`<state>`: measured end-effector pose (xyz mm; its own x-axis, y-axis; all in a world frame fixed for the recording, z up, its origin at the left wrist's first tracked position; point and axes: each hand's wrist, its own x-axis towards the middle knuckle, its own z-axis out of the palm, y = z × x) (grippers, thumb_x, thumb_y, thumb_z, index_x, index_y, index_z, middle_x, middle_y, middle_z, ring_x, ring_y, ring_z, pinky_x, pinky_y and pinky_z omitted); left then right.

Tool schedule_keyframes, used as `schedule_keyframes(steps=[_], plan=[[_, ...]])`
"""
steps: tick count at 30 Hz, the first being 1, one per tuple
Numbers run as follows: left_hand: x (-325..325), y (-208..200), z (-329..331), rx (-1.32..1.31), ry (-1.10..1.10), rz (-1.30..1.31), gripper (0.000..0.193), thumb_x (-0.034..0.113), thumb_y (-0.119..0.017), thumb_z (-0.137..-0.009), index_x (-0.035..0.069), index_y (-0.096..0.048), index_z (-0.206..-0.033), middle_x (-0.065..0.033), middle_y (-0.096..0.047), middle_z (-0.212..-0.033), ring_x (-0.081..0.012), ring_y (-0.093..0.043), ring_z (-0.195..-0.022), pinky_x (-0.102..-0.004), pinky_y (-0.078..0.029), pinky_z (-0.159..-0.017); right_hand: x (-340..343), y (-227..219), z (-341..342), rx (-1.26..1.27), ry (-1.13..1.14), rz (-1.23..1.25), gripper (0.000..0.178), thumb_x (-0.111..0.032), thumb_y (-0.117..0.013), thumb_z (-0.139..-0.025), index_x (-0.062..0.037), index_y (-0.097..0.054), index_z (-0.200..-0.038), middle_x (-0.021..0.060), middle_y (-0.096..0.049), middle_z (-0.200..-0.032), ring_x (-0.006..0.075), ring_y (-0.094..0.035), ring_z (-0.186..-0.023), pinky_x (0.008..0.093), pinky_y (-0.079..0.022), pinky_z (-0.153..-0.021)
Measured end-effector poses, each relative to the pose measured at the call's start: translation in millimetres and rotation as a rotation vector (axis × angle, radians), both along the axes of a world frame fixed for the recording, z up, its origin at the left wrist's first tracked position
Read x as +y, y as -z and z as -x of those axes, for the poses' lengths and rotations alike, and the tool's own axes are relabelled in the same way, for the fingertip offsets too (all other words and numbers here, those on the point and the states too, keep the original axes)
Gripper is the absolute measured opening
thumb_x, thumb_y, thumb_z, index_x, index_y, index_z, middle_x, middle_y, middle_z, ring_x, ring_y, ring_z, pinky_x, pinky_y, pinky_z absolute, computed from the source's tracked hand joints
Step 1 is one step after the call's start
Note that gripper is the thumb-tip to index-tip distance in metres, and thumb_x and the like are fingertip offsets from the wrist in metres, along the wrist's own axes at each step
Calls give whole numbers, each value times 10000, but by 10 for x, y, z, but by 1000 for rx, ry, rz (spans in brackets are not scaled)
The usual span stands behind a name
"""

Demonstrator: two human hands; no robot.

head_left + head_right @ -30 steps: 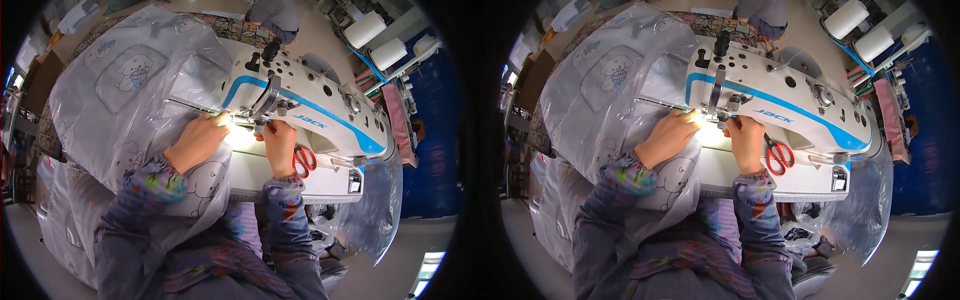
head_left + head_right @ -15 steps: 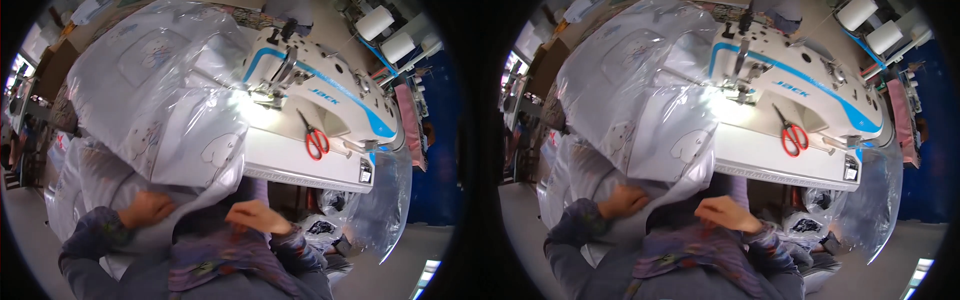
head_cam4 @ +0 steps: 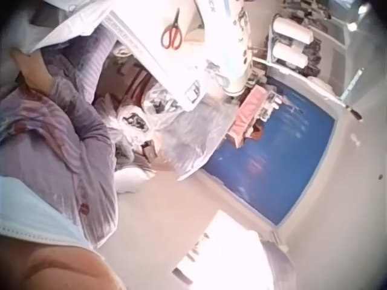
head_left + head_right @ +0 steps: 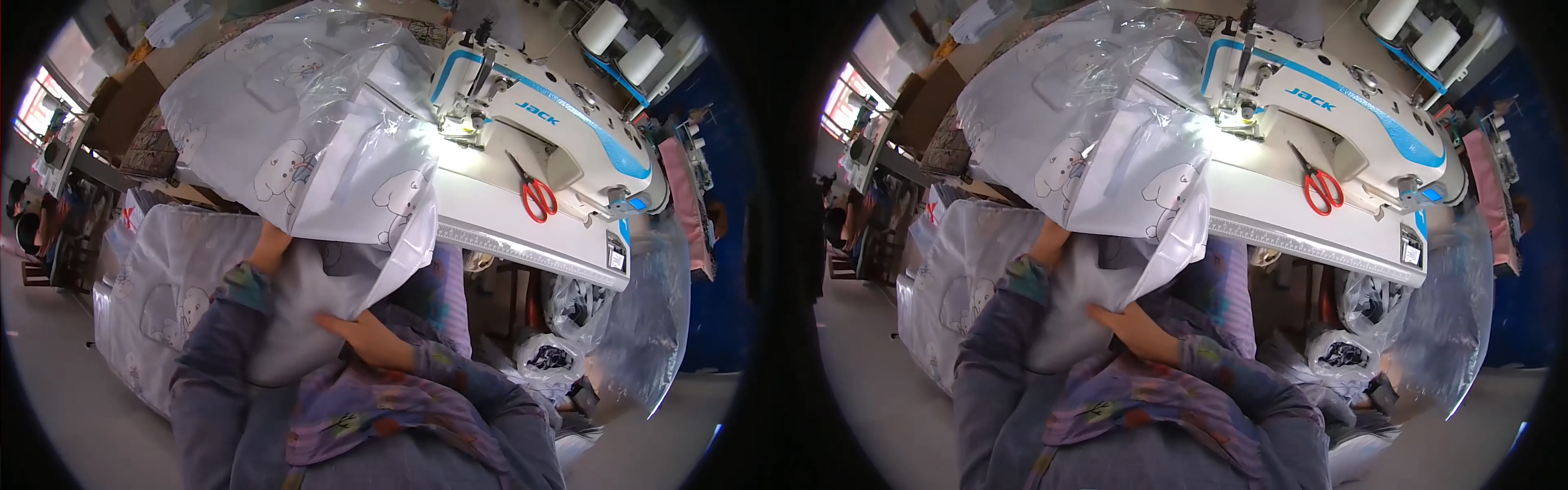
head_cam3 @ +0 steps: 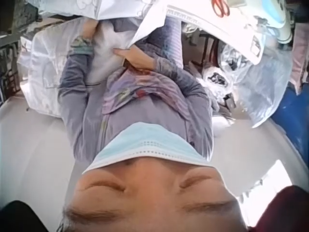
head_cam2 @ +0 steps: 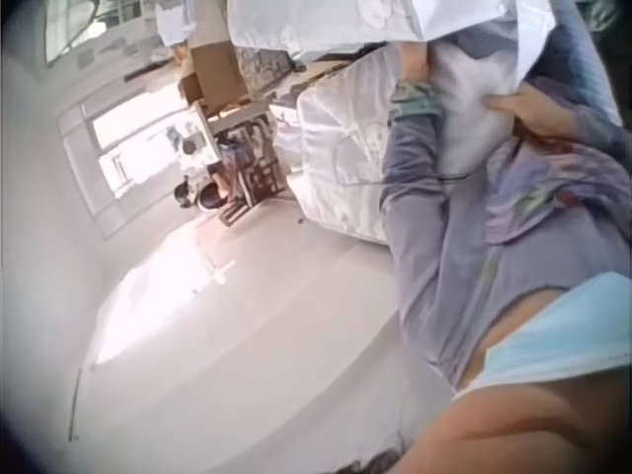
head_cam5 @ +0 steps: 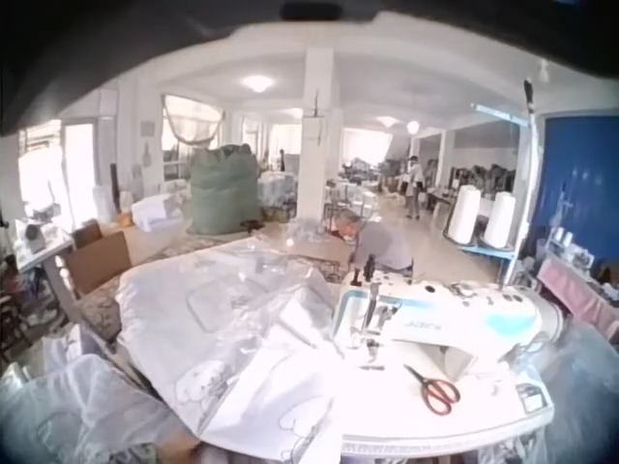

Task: Sewing plastic protective sheets onto patterned fabric items using an industrial sewing machine.

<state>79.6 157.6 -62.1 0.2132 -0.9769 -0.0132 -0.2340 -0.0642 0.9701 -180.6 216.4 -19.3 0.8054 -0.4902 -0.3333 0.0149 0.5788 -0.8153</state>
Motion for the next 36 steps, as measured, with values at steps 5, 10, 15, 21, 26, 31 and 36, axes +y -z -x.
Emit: schedule_keyframes(steps=[5, 10, 15, 21, 26, 31, 36], plan=[[328, -363, 311, 224, 75, -135, 436, 140, -690, -940, -5, -582, -1337, -92, -614, -1306, -184, -574, -1155, -340, -455, -986, -187, -843, 516, 41, -91, -56, 467, -210, -699, -954, -22, -542, -1352, 43, -623, -1241, 147, -561, -1146, 286, -452, -987], [650, -1168, -265, -382, -112, -181, 257, 236, -653, -975, 5, -635, -1087, -37, -592, -1056, -129, -539, -969, -300, -436, -878, -797, -1227, 1316, -9, -515, 259, 465, -108, -733, -927, -8, -561, -1348, 47, -629, -1266, 138, -561, -1132, 285, -471, -978], [390, -2132, -177, -175, -194, 91, 276, 267, -663, -961, -5, -622, -941, -40, -524, -914, -115, -503, -886, -291, -419, -810, -2035, -1977, 2042, 512, -717, 511, 405, -130, -767, -870, 16, -615, -1217, 46, -702, -1031, 130, -660, -884, 297, -561, -796], [798, -576, -698, -671, 74, -327, 331, 317, -624, -943, -13, -651, -946, -179, -614, -995, -291, -620, -899, -410, -474, -762, -2565, -1105, 3227, 1180, -535, 1228, 313, -289, -701, -791, -39, -711, -978, 195, -704, -933, 370, -666, -939, 461, -525, -840], [618, -1205, -456, -1209, 407, -345, 338, 329, -621, -943, 7, -617, -841, -165, -624, -728, -373, -590, -670, -440, -449, -636, -2170, -1241, 2629, 1507, -698, 1157, 312, -255, -683, -824, -26, -679, -1035, 218, -693, -1023, 400, -682, -966, 463, -551, -865], [-613, -2368, 427, -1102, 124, 157, 207, 185, -647, -936, 48, -593, -790, -170, -544, -667, -397, -574, -630, -468, -434, -574, -2680, -1657, 1770, 816, -384, 1364, 546, -356, -661, -921, -21, -547, -1338, 215, -584, -1260, 378, -566, -1146, 442, -444, -1021], [-1805, -1456, 1100, -691, 657, 571, 128, 111, -637, -890, 41, -603, -991, -130, -622, -963, -344, -596, -942, -439, -485, -819, -2046, -833, 520, 329, -436, 1627, 611, -390, -647, -930, -20, -491, -1390, 200, -500, -1410, 342, -428, -1349, 463, -350, -1114]])
